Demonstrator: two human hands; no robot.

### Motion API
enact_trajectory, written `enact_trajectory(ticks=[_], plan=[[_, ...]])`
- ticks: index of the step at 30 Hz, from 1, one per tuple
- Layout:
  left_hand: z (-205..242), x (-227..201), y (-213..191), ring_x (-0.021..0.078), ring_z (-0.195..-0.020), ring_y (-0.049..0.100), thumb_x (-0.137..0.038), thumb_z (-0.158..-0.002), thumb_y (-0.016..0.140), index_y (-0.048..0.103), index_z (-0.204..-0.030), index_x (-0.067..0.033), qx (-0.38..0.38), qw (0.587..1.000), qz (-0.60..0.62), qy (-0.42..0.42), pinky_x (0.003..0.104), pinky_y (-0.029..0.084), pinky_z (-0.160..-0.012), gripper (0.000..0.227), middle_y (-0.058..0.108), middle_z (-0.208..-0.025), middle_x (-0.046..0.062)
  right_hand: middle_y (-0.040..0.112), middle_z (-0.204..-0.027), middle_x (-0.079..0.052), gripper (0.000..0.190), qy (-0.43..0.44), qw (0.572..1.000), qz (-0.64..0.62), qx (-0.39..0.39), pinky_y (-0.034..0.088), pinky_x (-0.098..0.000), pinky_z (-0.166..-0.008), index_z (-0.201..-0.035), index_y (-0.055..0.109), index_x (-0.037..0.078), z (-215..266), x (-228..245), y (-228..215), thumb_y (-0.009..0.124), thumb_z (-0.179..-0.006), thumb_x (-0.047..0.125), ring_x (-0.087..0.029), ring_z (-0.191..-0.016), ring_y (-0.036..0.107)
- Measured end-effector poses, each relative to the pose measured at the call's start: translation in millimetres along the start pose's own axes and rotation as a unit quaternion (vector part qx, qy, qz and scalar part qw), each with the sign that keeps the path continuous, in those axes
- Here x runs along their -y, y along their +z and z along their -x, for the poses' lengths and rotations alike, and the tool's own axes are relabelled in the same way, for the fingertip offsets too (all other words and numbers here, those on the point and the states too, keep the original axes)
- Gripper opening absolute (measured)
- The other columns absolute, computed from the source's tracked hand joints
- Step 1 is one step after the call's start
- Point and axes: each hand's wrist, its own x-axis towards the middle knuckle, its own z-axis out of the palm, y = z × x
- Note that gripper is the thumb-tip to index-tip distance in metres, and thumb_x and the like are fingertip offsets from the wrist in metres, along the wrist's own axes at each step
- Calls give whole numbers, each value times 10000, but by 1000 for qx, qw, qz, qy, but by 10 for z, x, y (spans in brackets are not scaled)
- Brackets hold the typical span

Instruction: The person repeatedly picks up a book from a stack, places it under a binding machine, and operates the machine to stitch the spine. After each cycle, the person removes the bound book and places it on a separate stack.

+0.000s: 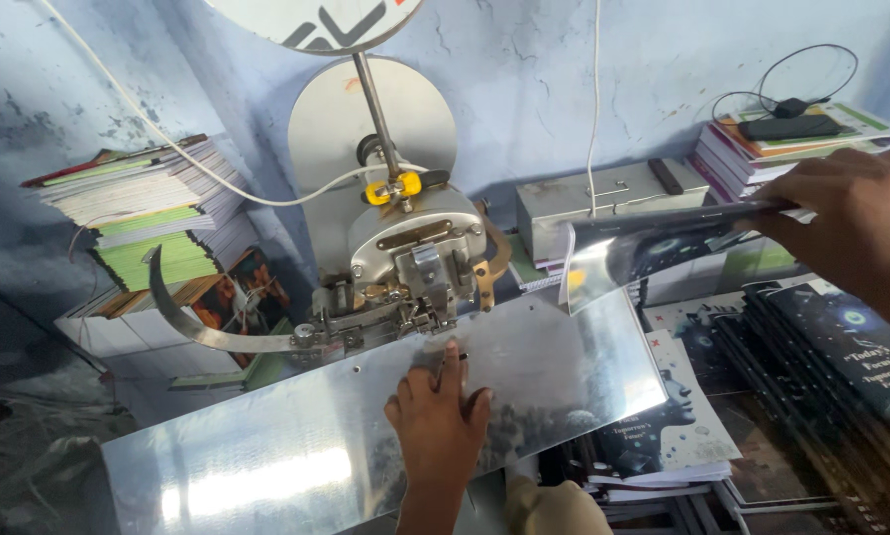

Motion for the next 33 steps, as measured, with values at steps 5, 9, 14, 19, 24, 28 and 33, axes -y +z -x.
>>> enact_trajectory(ticks=[5, 9, 14, 19, 24, 28, 33], plan=[[10, -19, 6, 305, -1016, 498, -456, -770, 804, 534, -1445, -183, 10, 1000, -4, -10, 519, 347, -885, 777, 480, -1039, 108, 772, -922, -48, 193, 39, 991, -59, -116, 556, -305, -788, -1008, 790, 108, 242, 87, 28, 765, -1023, 299, -149, -788, 709], [19, -2, 15, 313, -1013, 491, -458, -801, 784, 534, -1456, -157, 0, 1000, -3, 11, 524, 340, -884, 763, 478, -1053, 115, 752, -871, -101, 171, 107, 980, -94, -141, 535, -360, -775, -1014, 790, 59, 342, 223, -42, 758, -1049, 223, -204, -770, 675], [18, -1, 19, 314, -1033, 488, -473, -810, 769, 541, -1473, -171, 21, 1000, -16, -2, 529, 330, -904, 764, 476, -1099, 122, 751, -877, -91, 230, 150, 979, -61, -123, 489, -303, -678, -1049, 780, 51, 329, 300, -104, 709, -1137, 251, -157, -673, 632], [8, -22, 21, 305, -1046, 498, -480, -790, 770, 551, -1426, -164, 14, 1000, -17, -6, 530, 334, -911, 743, 485, -1084, 121, 791, -932, -28, 221, 104, 984, 2, -147, 454, -283, -583, -1072, 791, 126, 363, 458, 117, 634, -1041, 278, -124, -602, 596], [9, -17, 24, 306, -1048, 501, -495, -806, 759, 553, -1427, -164, 17, 1000, -14, -10, 522, 339, -903, 733, 492, -1096, 121, 766, -1086, -17, 275, 77, 997, -31, 7, 529, -292, -718, -1259, 710, 199, 547, 835, 416, 519, -1095, 308, -108, -770, 644], [-11, 8, 31, 306, -1046, 501, -497, -801, 756, 562, -1420, -164, 9, 1000, -14, -2, 523, 339, -896, 729, 497, -1101, 119, 627, -1406, -12, 570, 42, 997, -3, 70, 529, -351, -895, -1441, 577, 299, 636, 1158, 490, 540, -901, 120, -186, -1050, 648], [22, -10, 78, 312, -1056, 503, -493, -781, 760, 577, -1402, -145, -17, 1000, -23, 10, 535, 339, -900, 735, 501, -1117, 131, 530, -1451, -43, 724, 21, 990, -12, 140, 463, -409, -1027, -1565, 441, 247, 691, 1401, 472, 540, -862, 105, -223, -1256, 520]])
